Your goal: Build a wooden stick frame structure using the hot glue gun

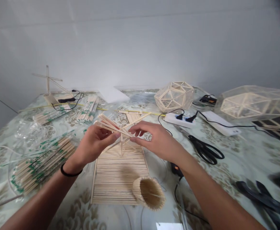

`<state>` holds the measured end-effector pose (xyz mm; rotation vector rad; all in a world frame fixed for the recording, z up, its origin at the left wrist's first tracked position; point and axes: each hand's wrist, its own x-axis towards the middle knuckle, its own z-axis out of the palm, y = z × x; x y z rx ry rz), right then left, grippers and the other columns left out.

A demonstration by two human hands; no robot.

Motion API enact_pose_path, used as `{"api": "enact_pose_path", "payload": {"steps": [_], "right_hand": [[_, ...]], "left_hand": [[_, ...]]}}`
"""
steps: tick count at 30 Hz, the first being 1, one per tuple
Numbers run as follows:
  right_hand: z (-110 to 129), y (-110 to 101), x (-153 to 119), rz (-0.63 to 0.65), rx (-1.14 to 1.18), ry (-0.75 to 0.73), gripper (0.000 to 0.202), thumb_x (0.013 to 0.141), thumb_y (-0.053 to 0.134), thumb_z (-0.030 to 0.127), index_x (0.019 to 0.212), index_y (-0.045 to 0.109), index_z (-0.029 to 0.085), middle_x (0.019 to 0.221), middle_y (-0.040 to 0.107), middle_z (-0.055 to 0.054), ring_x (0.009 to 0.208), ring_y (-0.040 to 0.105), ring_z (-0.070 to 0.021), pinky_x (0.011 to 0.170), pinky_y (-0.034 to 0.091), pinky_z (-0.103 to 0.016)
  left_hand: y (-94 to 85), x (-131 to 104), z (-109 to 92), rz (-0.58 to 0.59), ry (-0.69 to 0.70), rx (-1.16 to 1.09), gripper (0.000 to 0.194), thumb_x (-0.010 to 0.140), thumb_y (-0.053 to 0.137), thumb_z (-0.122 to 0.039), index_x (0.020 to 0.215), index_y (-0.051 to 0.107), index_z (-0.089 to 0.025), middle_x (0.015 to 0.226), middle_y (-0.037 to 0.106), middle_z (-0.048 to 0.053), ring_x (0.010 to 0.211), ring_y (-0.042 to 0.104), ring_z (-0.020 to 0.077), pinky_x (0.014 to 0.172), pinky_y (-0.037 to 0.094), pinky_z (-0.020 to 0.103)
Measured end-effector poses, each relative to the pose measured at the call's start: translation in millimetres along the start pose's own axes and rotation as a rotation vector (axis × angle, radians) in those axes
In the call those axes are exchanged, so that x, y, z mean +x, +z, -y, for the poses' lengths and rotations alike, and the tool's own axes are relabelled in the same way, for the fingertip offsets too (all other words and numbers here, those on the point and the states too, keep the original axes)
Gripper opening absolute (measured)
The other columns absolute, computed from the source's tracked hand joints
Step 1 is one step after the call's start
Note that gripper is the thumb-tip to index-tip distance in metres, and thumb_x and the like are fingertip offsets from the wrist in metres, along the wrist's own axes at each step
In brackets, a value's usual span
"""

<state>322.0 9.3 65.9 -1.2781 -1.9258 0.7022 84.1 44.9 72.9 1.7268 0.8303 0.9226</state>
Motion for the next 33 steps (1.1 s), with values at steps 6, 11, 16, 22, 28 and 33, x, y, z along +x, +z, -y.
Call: {"api": "enact_pose_path", "payload": {"steps": [6, 11, 16, 22, 28, 33], "right_hand": [[6, 6, -3, -0.045, -0.068, -0.072, 0.01, 0.094, 0.077, 0.024, 0.104, 0.074, 0.022, 0.098, 0.073, -0.003, 0.087, 0.067, -0.018, 0.082, 0.053, -0.032], [11, 5, -5, 0.023, -0.063, -0.033, 0.009, 0.1, 0.071, 0.029, 0.104, 0.075, 0.022, 0.098, 0.074, -0.003, 0.087, 0.066, -0.0178, 0.08, 0.051, -0.031], [15, 2, -7, 0.086, -0.051, 0.024, 0.022, 0.106, 0.059, 0.038, 0.094, 0.069, 0.022, 0.088, 0.072, -0.001, 0.079, 0.064, -0.0166, 0.07, 0.046, -0.029], [20, 3, -8, 0.139, -0.055, 0.043, 0.031, 0.111, 0.047, 0.042, 0.094, 0.063, 0.022, 0.082, 0.067, 0.001, 0.074, 0.06, -0.0161, 0.069, 0.042, -0.03], [18, 4, -9, 0.143, -0.061, 0.035, 0.035, 0.111, 0.045, 0.047, 0.091, 0.059, 0.023, 0.08, 0.063, 0.0, 0.072, 0.059, -0.0169, 0.068, 0.041, -0.03], [16, 4, -9, 0.138, -0.061, 0.028, 0.034, 0.111, 0.045, 0.047, 0.091, 0.06, 0.023, 0.081, 0.065, 0.0, 0.073, 0.06, -0.0173, 0.068, 0.043, -0.03]], "left_hand": [[6.0, -1, 4, -0.027, 0.024, -0.098, 0.023, 0.09, 0.08, -0.041, 0.09, 0.074, -0.018, 0.081, 0.069, 0.002, 0.062, 0.053, 0.0109, 0.056, 0.044, 0.023], [7.7, -3, 6, 0.002, -0.03, -0.156, 0.028, 0.09, 0.079, -0.045, 0.087, 0.073, -0.017, 0.071, 0.06, -0.001, 0.061, 0.049, 0.0113, 0.055, 0.042, 0.024], [6.9, -3, 5, -0.002, -0.047, -0.097, 0.032, 0.09, 0.078, -0.047, 0.081, 0.068, -0.018, 0.068, 0.056, -0.001, 0.06, 0.046, 0.0116, 0.053, 0.04, 0.025], [2.1, 0, 5, 0.04, -0.013, -0.057, 0.033, 0.09, 0.08, -0.048, 0.084, 0.072, -0.017, 0.067, 0.056, -0.002, 0.059, 0.045, 0.0105, 0.053, 0.038, 0.024], [-7.3, 3, 4, 0.092, 0.053, -0.06, 0.029, 0.093, 0.077, -0.033, 0.07, 0.069, -0.017, 0.072, 0.062, 0.001, 0.064, 0.052, 0.0107, 0.058, 0.044, 0.023], [-16.2, 3, 3, 0.124, 0.011, 0.026, 0.03, 0.093, 0.076, -0.039, 0.072, 0.071, -0.017, 0.07, 0.065, 0.001, 0.064, 0.055, 0.0122, 0.062, 0.049, 0.025]]}}
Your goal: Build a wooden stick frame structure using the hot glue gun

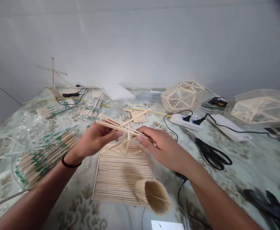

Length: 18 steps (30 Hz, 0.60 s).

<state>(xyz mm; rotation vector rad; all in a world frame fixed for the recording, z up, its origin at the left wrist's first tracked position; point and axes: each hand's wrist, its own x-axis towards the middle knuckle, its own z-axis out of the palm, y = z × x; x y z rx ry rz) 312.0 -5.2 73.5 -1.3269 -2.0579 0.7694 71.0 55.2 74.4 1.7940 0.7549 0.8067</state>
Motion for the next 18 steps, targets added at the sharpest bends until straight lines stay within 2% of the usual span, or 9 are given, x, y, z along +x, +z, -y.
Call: {"api": "enact_pose_path", "payload": {"steps": [2, 5, 9, 12, 15, 18], "right_hand": [[1, 0, 0, -0.009, 0.006, -0.01, 0.033, 0.111, 0.045, 0.046, 0.093, 0.061, 0.023, 0.084, 0.067, -0.001, 0.075, 0.061, -0.0177, 0.069, 0.043, -0.03], [2, -1, 1, -0.022, -0.002, -0.02, 0.033, 0.111, 0.045, 0.044, 0.092, 0.062, 0.023, 0.081, 0.065, -0.001, 0.073, 0.06, -0.0173, 0.069, 0.043, -0.03], [2, -1, 1, -0.011, -0.007, -0.004, 0.033, 0.111, 0.046, 0.043, 0.094, 0.064, 0.022, 0.079, 0.064, 0.001, 0.07, 0.058, -0.0157, 0.067, 0.041, -0.029], [0, -1, 0, -0.014, -0.025, 0.004, 0.032, 0.11, 0.048, 0.045, 0.095, 0.065, 0.022, 0.077, 0.063, 0.002, 0.068, 0.057, -0.0153, 0.065, 0.04, -0.029], [-3, -1, -1, -0.006, -0.047, 0.023, 0.033, 0.109, 0.049, 0.048, 0.098, 0.066, 0.023, 0.076, 0.064, 0.001, 0.068, 0.057, -0.0161, 0.065, 0.04, -0.029], [-7, -1, -1, 0.001, -0.047, 0.047, 0.031, 0.108, 0.05, 0.048, 0.105, 0.068, 0.023, 0.085, 0.071, -0.001, 0.074, 0.062, -0.0177, 0.067, 0.043, -0.03]], "left_hand": [[-8.3, -1, -1, -0.006, -0.014, 0.063, 0.032, 0.092, 0.076, -0.042, 0.074, 0.072, -0.017, 0.072, 0.067, 0.002, 0.068, 0.058, 0.0142, 0.062, 0.049, 0.026], [-28.0, -2, -3, 0.045, -0.007, 0.211, 0.035, 0.095, 0.071, -0.043, 0.072, 0.072, -0.017, 0.069, 0.065, 0.002, 0.065, 0.055, 0.014, 0.059, 0.045, 0.025], [-61.1, -6, -7, 0.223, -0.057, 0.405, 0.04, 0.101, 0.062, -0.045, 0.075, 0.074, -0.018, 0.072, 0.07, 0.003, 0.066, 0.058, 0.0136, 0.062, 0.046, 0.024], [-83.9, -10, -8, 0.322, -0.108, 0.567, 0.041, 0.101, 0.06, -0.049, 0.077, 0.075, -0.019, 0.069, 0.068, 0.001, 0.064, 0.059, 0.0139, 0.06, 0.046, 0.022], [-100.9, -14, -7, 0.31, -0.183, 0.675, 0.043, 0.1, 0.058, -0.052, 0.079, 0.077, -0.019, 0.067, 0.07, 0.001, 0.062, 0.061, 0.0144, 0.058, 0.044, 0.021], [-110.4, -18, -7, 0.273, -0.23, 0.721, 0.039, 0.099, 0.058, -0.048, 0.08, 0.077, -0.02, 0.068, 0.072, 0.001, 0.062, 0.062, 0.0144, 0.059, 0.046, 0.022]]}}
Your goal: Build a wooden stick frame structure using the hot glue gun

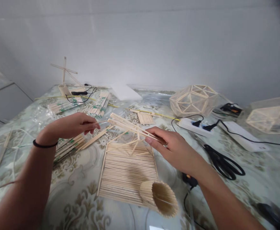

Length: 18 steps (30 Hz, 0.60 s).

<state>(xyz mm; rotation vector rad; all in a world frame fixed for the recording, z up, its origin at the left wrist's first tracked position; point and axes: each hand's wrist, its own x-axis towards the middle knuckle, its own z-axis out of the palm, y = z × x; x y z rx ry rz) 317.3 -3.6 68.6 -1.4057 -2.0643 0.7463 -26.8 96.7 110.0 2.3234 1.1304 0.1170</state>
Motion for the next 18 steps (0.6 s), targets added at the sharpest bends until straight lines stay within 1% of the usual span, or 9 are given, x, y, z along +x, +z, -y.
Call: {"api": "enact_pose_path", "payload": {"steps": [2, 4, 6, 8, 10, 13, 16, 18], "right_hand": [[-2, 0, 0, 0.001, -0.003, 0.024, 0.032, 0.107, 0.052, 0.051, 0.11, 0.068, 0.023, 0.085, 0.073, -0.001, 0.073, 0.063, -0.0182, 0.066, 0.043, -0.03], [-2, -2, 0, -0.003, -0.011, 0.048, 0.034, 0.104, 0.054, 0.053, 0.113, 0.069, 0.024, 0.08, 0.072, -0.001, 0.069, 0.061, -0.0182, 0.063, 0.043, -0.03], [-3, -3, 0, -0.026, -0.027, 0.064, 0.033, 0.102, 0.057, 0.053, 0.111, 0.07, 0.024, 0.077, 0.07, 0.0, 0.067, 0.06, -0.0182, 0.063, 0.045, -0.03], [-4, -6, -2, -0.053, -0.045, 0.073, 0.03, 0.1, 0.059, 0.051, 0.109, 0.071, 0.025, 0.078, 0.071, 0.001, 0.069, 0.062, -0.0182, 0.065, 0.047, -0.03], [-6, -8, -3, -0.067, -0.052, 0.08, 0.028, 0.099, 0.061, 0.05, 0.109, 0.071, 0.026, 0.079, 0.071, 0.001, 0.071, 0.063, -0.018, 0.068, 0.048, -0.029], [-10, -11, -5, -0.065, -0.029, 0.093, 0.027, 0.097, 0.063, 0.05, 0.108, 0.072, 0.027, 0.085, 0.074, 0.0, 0.076, 0.065, -0.0179, 0.071, 0.05, -0.029], [-14, -14, -6, -0.06, -0.014, 0.114, 0.028, 0.096, 0.064, 0.051, 0.108, 0.073, 0.027, 0.09, 0.076, -0.001, 0.08, 0.066, -0.0187, 0.074, 0.051, -0.029], [-17, -17, -7, -0.046, -0.03, 0.129, 0.029, 0.095, 0.065, 0.052, 0.108, 0.073, 0.027, 0.092, 0.075, -0.001, 0.081, 0.065, -0.0192, 0.074, 0.05, -0.03]], "left_hand": [[-2.5, -2, 0, -0.048, -0.03, 0.003, 0.037, 0.099, 0.057, -0.045, 0.078, 0.075, -0.019, 0.067, 0.07, 0.001, 0.06, 0.061, 0.0141, 0.059, 0.046, 0.022], [-4.2, -3, -2, -0.117, -0.045, -0.004, 0.039, 0.1, 0.054, -0.044, 0.078, 0.073, -0.019, 0.064, 0.067, 0.001, 0.059, 0.061, 0.0141, 0.06, 0.046, 0.023], [-5.0, -4, -6, -0.181, -0.038, -0.012, 0.04, 0.101, 0.051, -0.042, 0.077, 0.072, -0.019, 0.063, 0.065, 0.0, 0.059, 0.06, 0.0136, 0.063, 0.048, 0.024], [-5.0, -4, -8, -0.227, -0.035, -0.047, 0.04, 0.102, 0.049, -0.04, 0.077, 0.072, -0.018, 0.064, 0.066, 0.001, 0.059, 0.06, 0.0129, 0.064, 0.049, 0.025], [-4.2, -3, -10, -0.247, -0.041, -0.114, 0.037, 0.101, 0.05, -0.039, 0.082, 0.073, -0.018, 0.07, 0.071, 0.002, 0.058, 0.06, 0.0125, 0.061, 0.049, 0.025], [-2.4, -1, -11, -0.272, -0.051, -0.224, 0.031, 0.1, 0.051, -0.037, 0.094, 0.074, -0.016, 0.078, 0.077, 0.006, 0.056, 0.063, 0.0132, 0.053, 0.048, 0.025], [-0.7, 0, -11, -0.331, -0.056, -0.315, 0.028, 0.099, 0.053, -0.035, 0.106, 0.07, -0.015, 0.084, 0.08, 0.009, 0.055, 0.066, 0.0149, 0.048, 0.047, 0.025], [0.1, 1, -11, -0.364, -0.058, -0.354, 0.027, 0.099, 0.054, -0.036, 0.109, 0.067, -0.015, 0.085, 0.081, 0.01, 0.055, 0.067, 0.016, 0.045, 0.045, 0.024]]}}
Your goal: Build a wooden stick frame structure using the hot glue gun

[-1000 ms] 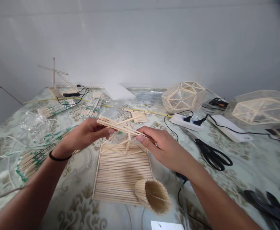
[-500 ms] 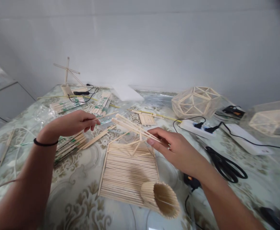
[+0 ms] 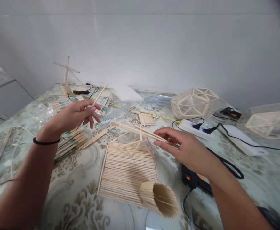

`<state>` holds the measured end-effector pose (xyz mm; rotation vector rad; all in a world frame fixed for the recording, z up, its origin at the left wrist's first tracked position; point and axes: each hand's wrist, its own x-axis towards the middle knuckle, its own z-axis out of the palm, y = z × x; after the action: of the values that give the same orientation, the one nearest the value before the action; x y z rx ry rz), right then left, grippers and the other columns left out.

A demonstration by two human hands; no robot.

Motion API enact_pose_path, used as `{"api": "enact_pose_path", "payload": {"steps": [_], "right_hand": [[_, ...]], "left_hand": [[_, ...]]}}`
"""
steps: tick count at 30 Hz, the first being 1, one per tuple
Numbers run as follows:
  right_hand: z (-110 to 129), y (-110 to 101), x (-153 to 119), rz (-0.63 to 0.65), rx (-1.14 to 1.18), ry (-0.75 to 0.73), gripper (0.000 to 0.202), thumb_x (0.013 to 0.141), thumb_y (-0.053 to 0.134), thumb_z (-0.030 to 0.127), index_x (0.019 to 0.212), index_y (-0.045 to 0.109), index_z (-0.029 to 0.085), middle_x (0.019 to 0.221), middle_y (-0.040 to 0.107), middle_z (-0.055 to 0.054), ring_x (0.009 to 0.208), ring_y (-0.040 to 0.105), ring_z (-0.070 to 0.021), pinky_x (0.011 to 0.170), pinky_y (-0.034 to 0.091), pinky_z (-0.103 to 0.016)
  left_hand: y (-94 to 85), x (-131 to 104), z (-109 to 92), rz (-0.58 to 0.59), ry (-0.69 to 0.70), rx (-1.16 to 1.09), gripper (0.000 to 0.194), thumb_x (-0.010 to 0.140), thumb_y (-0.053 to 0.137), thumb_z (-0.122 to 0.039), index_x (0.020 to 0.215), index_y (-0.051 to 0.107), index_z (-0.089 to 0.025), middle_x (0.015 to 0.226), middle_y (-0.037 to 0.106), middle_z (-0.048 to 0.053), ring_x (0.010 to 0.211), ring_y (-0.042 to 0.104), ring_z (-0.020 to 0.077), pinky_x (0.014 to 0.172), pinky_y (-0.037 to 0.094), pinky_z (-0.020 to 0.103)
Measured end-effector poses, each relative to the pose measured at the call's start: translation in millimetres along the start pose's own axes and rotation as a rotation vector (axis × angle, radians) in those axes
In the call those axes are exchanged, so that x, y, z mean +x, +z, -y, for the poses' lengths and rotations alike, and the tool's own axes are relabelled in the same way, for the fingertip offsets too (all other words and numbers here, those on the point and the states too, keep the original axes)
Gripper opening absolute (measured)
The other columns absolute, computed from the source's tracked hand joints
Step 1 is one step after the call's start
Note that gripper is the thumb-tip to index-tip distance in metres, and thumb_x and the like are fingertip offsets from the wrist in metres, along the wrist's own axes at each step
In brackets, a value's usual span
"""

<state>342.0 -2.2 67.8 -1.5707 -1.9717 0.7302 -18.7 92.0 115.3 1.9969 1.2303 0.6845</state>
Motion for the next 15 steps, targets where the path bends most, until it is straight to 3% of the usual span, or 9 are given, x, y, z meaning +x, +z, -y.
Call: {"api": "enact_pose_path", "payload": {"steps": [4, 7, 12, 15], "right_hand": [[-4, -8, 1, 0.094, -0.048, 0.035, 0.032, 0.093, 0.066, 0.054, 0.109, 0.074, 0.027, 0.101, 0.076, -0.002, 0.08, 0.062, -0.0195, 0.075, 0.048, -0.032], [-5, -13, 1, 0.167, -0.087, 0.064, 0.03, 0.092, 0.065, 0.051, 0.106, 0.074, 0.026, 0.095, 0.075, -0.002, 0.079, 0.062, -0.0206, 0.074, 0.046, -0.032], [-7, -14, 1, 0.247, -0.167, 0.081, 0.02, 0.091, 0.063, 0.043, 0.091, 0.069, 0.024, 0.086, 0.072, -0.002, 0.079, 0.064, -0.0224, 0.073, 0.045, -0.032], [-9, -12, 2, 0.276, -0.185, 0.079, 0.022, 0.09, 0.063, 0.044, 0.094, 0.071, 0.024, 0.092, 0.075, -0.003, 0.085, 0.066, -0.0243, 0.076, 0.046, -0.033]], "left_hand": [[-0.2, 1, 3, -0.043, 0.037, -0.03, 0.024, 0.1, 0.055, -0.033, 0.107, 0.068, -0.014, 0.083, 0.081, 0.009, 0.056, 0.066, 0.0154, 0.045, 0.045, 0.024], [-1.8, 0, 4, -0.084, 0.091, -0.052, 0.021, 0.101, 0.06, -0.029, 0.104, 0.073, -0.013, 0.082, 0.079, 0.009, 0.056, 0.063, 0.0132, 0.049, 0.045, 0.025], [-5.8, -7, 1, -0.252, 0.19, -0.112, 0.023, 0.104, 0.06, -0.027, 0.098, 0.076, -0.013, 0.078, 0.067, 0.004, 0.061, 0.052, 0.0086, 0.056, 0.04, 0.023], [-5.7, -15, -3, -0.351, 0.245, -0.201, 0.023, 0.106, 0.058, -0.026, 0.104, 0.078, -0.015, 0.074, 0.058, 0.0, 0.061, 0.044, 0.0076, 0.057, 0.033, 0.024]]}}
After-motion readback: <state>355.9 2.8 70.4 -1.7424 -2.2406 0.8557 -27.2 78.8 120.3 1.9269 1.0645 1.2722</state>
